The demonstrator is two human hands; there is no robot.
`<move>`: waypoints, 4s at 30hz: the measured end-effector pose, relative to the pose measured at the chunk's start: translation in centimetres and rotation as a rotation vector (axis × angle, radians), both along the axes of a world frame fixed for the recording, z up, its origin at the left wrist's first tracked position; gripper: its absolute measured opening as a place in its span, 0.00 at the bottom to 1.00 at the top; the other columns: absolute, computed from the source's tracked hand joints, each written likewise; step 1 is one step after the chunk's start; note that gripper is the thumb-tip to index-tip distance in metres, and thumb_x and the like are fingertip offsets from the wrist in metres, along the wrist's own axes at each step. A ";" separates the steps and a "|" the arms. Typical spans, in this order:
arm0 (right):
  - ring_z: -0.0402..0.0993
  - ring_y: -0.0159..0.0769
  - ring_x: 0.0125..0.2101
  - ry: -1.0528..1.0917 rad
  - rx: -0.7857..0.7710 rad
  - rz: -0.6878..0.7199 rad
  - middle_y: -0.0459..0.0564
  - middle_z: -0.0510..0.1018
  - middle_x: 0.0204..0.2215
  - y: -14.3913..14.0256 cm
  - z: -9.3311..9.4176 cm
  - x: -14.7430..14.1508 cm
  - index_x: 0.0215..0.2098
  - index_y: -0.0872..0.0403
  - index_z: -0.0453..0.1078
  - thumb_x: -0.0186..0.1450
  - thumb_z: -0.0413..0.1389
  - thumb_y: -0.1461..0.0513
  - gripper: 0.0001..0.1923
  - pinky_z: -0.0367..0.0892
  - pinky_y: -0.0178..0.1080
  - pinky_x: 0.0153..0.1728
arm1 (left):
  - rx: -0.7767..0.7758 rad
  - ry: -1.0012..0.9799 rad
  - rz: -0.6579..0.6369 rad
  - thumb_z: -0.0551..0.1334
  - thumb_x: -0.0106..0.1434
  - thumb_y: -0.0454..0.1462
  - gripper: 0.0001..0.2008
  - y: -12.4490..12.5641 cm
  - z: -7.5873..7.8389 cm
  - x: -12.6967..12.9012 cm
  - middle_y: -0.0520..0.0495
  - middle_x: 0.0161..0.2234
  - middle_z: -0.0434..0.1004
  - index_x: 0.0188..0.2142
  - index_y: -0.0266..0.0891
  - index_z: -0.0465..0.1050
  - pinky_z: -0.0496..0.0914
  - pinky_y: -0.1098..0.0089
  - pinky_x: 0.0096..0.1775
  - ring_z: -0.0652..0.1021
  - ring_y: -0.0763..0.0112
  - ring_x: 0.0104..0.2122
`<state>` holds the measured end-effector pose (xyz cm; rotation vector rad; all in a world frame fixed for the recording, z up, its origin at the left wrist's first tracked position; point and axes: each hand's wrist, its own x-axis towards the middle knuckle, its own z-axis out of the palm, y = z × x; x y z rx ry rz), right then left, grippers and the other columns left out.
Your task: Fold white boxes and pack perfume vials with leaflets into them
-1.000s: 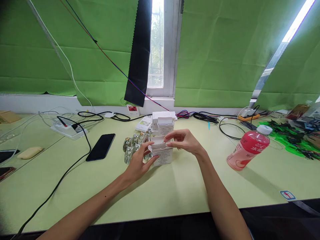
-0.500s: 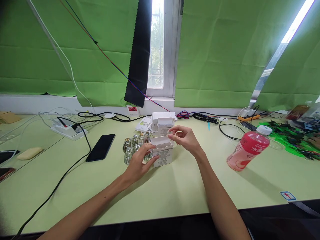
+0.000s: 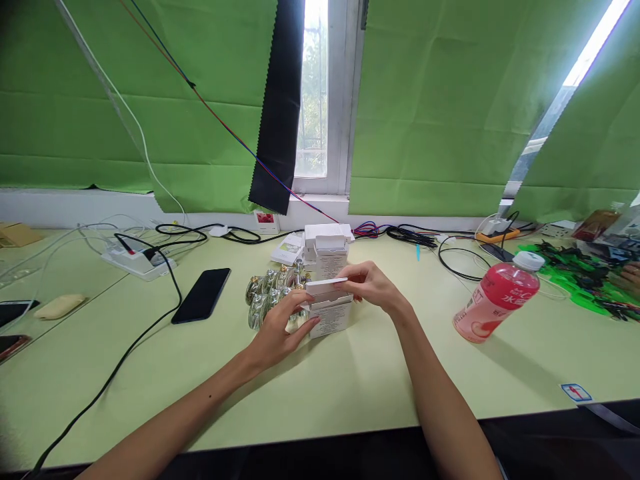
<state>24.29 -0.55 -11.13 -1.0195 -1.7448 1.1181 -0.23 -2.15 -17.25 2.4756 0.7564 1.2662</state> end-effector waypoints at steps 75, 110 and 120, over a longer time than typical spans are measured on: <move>0.61 0.24 0.13 0.515 -0.116 -0.465 0.45 0.76 0.21 3.3 -3.9 -0.8 0.26 0.56 0.74 0.50 0.67 0.37 0.30 0.56 0.32 0.12 | 0.018 -0.012 0.003 0.56 0.70 0.30 0.06 -0.7 0.3 0.7 0.49 0.36 0.74 0.42 0.41 0.68 0.73 0.71 0.37 0.76 0.73 0.31; 0.66 0.30 0.20 0.410 0.130 -0.923 0.47 0.76 0.27 3.8 -7.1 -2.3 0.34 0.54 0.74 0.68 0.42 0.35 0.35 0.63 0.36 0.24 | -0.403 0.042 0.781 0.63 0.61 0.43 0.10 4.4 10.0 -5.3 0.46 0.37 0.84 0.37 0.40 0.78 0.74 0.67 0.39 0.82 0.63 0.34; 0.64 0.31 0.19 0.395 0.098 -0.899 0.44 0.71 0.23 4.1 -8.0 -2.5 0.30 0.53 0.72 0.68 0.45 0.37 0.31 0.61 0.36 0.22 | -0.738 0.340 0.836 0.71 0.56 0.46 0.18 17.3 10.2 -3.7 0.32 0.41 0.84 0.37 0.31 0.80 0.76 0.62 0.39 0.83 0.46 0.42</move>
